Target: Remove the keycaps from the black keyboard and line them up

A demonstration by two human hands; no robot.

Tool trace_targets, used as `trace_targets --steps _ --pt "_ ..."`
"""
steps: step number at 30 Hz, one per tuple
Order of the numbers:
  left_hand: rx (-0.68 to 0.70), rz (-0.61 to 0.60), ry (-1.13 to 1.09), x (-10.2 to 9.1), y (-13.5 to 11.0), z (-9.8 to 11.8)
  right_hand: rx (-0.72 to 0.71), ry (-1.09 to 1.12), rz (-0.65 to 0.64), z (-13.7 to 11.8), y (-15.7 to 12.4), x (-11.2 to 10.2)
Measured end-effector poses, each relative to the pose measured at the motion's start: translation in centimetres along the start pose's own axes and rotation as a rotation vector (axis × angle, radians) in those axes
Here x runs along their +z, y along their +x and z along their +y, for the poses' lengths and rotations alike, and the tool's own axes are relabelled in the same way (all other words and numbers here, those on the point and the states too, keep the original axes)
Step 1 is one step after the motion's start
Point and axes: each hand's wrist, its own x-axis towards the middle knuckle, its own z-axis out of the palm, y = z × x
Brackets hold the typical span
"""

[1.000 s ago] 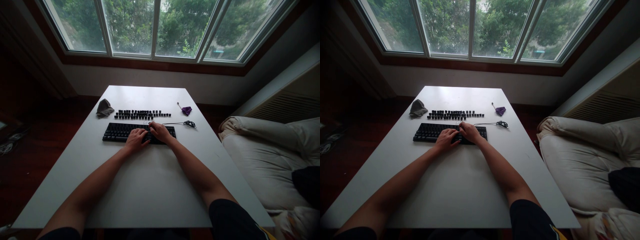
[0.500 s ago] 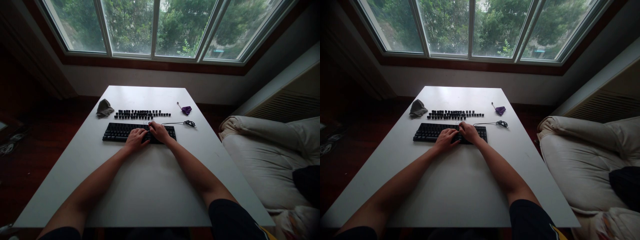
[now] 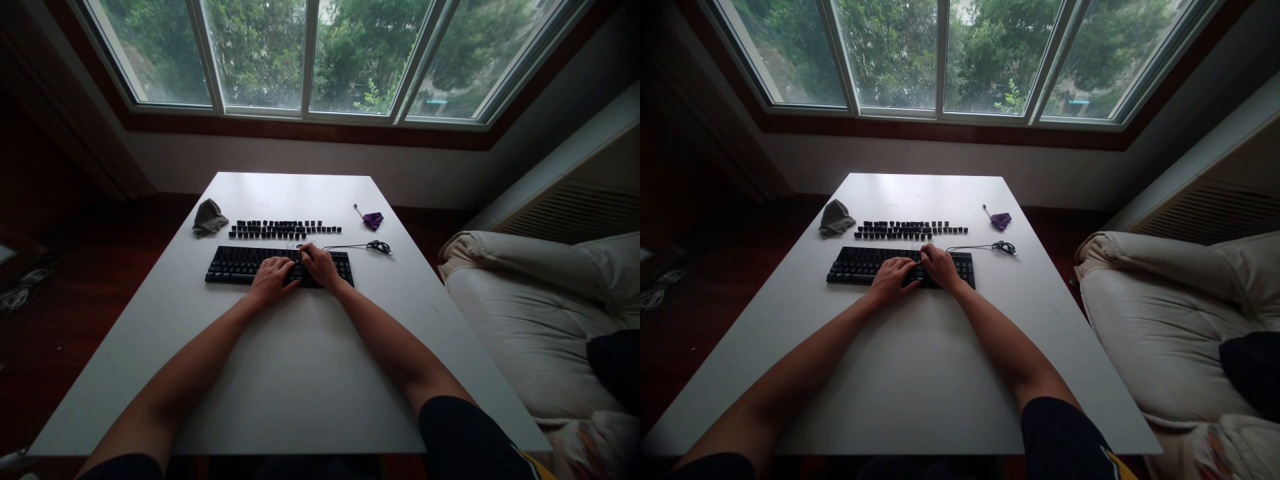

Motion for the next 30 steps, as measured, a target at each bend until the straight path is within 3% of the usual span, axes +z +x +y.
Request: trace_targets --steps 5,12,20,24,30 --pt "0.009 0.003 0.006 0.2 0.0 -0.2 0.048 0.04 0.043 0.1 0.1 0.2" --pt "-0.005 0.015 -0.037 0.3 0.0 -0.3 0.231 0.259 0.235 0.6 0.8 -0.8" --pt "-0.115 0.107 -0.214 0.1 0.3 -0.6 0.178 0.468 0.167 -0.6 0.5 -0.6" --pt "-0.24 0.197 -0.412 -0.4 0.5 -0.9 0.098 0.572 0.088 -1.5 0.2 -0.5" --pt "-0.314 0.2 -0.799 -0.6 0.8 -1.2 0.05 0.788 0.012 -1.3 0.2 -0.3"
